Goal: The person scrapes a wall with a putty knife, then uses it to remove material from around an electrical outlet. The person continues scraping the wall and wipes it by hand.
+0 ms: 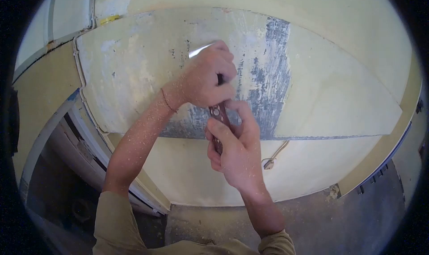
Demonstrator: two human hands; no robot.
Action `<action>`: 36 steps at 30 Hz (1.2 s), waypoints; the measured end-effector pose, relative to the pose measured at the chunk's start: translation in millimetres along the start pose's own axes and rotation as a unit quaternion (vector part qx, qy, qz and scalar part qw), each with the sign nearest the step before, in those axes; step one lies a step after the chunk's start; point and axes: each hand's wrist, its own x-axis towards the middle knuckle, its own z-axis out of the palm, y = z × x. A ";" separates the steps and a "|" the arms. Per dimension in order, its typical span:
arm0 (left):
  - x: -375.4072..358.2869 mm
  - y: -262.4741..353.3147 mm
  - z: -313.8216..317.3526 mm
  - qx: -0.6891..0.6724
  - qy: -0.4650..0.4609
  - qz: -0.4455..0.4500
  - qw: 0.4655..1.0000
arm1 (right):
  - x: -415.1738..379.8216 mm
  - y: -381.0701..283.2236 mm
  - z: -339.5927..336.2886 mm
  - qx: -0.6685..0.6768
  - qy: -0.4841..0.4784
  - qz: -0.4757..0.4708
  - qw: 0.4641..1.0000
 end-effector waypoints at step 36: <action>-6.2 4.9 15.6 -0.034 0.054 -0.029 0.998 | -5.8 -6.6 -13.2 -0.026 -0.027 0.035 0.999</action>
